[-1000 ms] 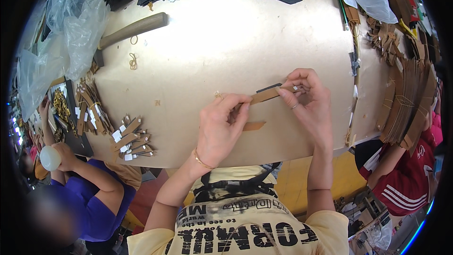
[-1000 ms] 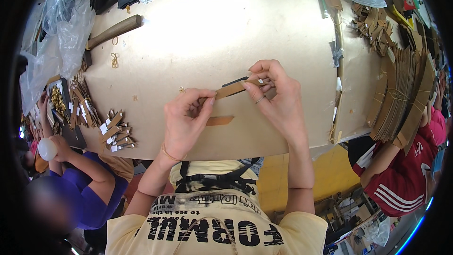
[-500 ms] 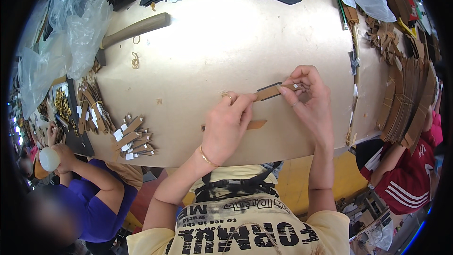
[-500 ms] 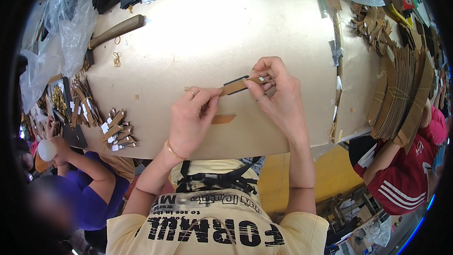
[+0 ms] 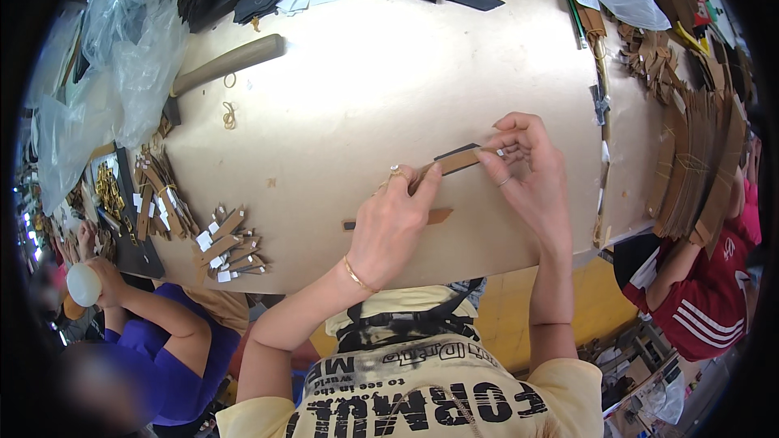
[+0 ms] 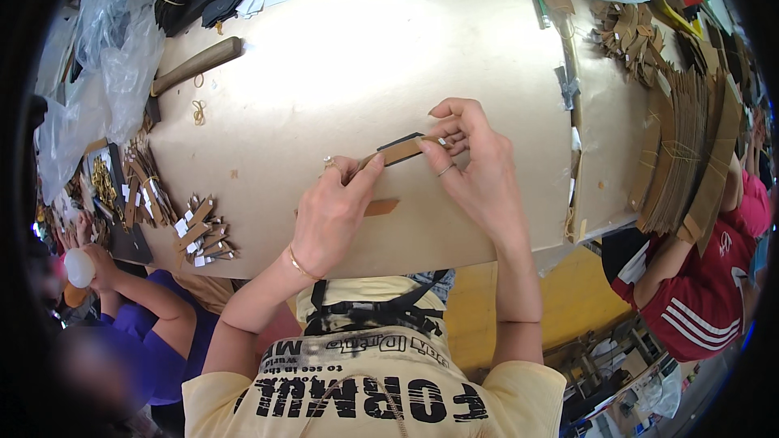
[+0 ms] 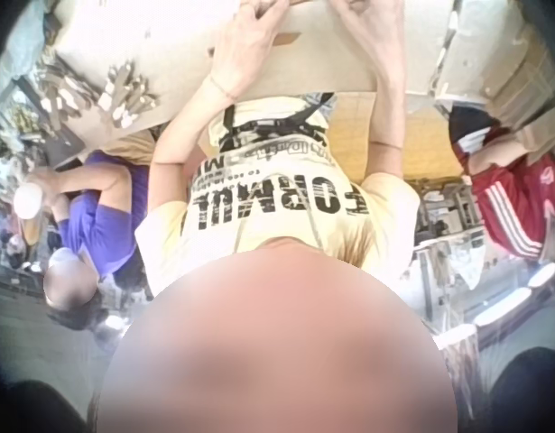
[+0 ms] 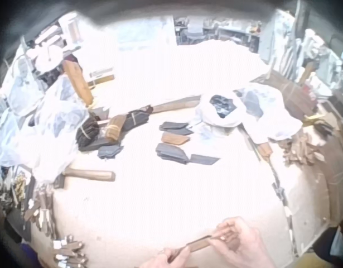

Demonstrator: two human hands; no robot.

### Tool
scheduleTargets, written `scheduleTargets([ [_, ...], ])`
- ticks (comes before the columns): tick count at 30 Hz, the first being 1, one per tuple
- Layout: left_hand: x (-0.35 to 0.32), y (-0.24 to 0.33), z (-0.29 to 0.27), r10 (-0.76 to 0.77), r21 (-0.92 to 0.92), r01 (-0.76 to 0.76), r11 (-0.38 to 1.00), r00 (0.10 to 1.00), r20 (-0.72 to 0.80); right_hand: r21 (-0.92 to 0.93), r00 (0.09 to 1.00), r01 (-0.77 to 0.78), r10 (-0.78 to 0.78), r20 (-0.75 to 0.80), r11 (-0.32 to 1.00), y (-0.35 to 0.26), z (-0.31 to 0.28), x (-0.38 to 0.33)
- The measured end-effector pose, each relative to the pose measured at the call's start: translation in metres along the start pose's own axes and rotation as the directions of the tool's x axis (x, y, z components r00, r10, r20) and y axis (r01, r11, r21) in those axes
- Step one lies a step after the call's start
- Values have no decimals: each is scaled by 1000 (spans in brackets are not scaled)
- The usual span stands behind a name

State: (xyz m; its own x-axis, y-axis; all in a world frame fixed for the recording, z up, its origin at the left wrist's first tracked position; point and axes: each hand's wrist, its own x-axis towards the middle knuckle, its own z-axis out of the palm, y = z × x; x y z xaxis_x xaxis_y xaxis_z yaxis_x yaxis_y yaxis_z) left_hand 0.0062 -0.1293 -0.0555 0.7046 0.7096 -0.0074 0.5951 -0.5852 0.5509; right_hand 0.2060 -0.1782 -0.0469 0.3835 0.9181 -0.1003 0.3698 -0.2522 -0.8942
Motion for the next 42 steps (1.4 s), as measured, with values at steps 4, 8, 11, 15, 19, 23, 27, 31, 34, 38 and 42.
scheduleTargets([
  [4, 0, 1, 0, -13, 21, 13, 1000, 1000, 13, -7, 1000, -18, 18, -9, 1000, -1, -6, 1],
  [8, 0, 2, 0, -22, 3, 22, 1000, 1000, 12, -44, 1000, -5, 4, -10, 999, 0, -4, 1],
  [11, 0, 1, -2, -17, -13, 18, 1000, 1000, 19, -50, 1000, 15, -17, -26, 999, 1, -2, 1],
  [15, 1, 2, -3, -18, -17, 18, 1000, 1000, 20, -64, 999, 24, -27, -37, 998, 1, 0, 1],
  [19, 1, 2, -2, -15, -3, 15, 1000, 1000, 12, -83, 999, 22, -26, -47, 996, -1, 3, 1],
  [23, 1, 3, -2, -15, 0, 15, 1000, 1000, 5, -179, 996, 70, -78, -39, 981, -2, 4, -4],
  [27, 1, 4, -1, -12, 30, 12, 999, 1000, 2, -512, 961, 196, -268, -70, 836, 4, 10, -14],
  [31, 2, 4, 1, 4, 59, -2, 998, 1000, -25, -805, 840, 340, -542, 27, 486, 9, 30, -32],
  [34, 2, 4, 2, 5, 64, -2, 998, 999, -40, -852, 886, 286, -460, 61, 439, 7, 33, -43],
  [38, 4, 1, -3, 2, -11, -2, 1000, 1000, -20, -900, 916, 244, -389, 92, 362, -4, 37, -53],
  [42, 7, -7, -18, -32, -291, 52, 955, 997, 74, -735, 911, 308, -410, 45, 604, -13, 54, -55],
])
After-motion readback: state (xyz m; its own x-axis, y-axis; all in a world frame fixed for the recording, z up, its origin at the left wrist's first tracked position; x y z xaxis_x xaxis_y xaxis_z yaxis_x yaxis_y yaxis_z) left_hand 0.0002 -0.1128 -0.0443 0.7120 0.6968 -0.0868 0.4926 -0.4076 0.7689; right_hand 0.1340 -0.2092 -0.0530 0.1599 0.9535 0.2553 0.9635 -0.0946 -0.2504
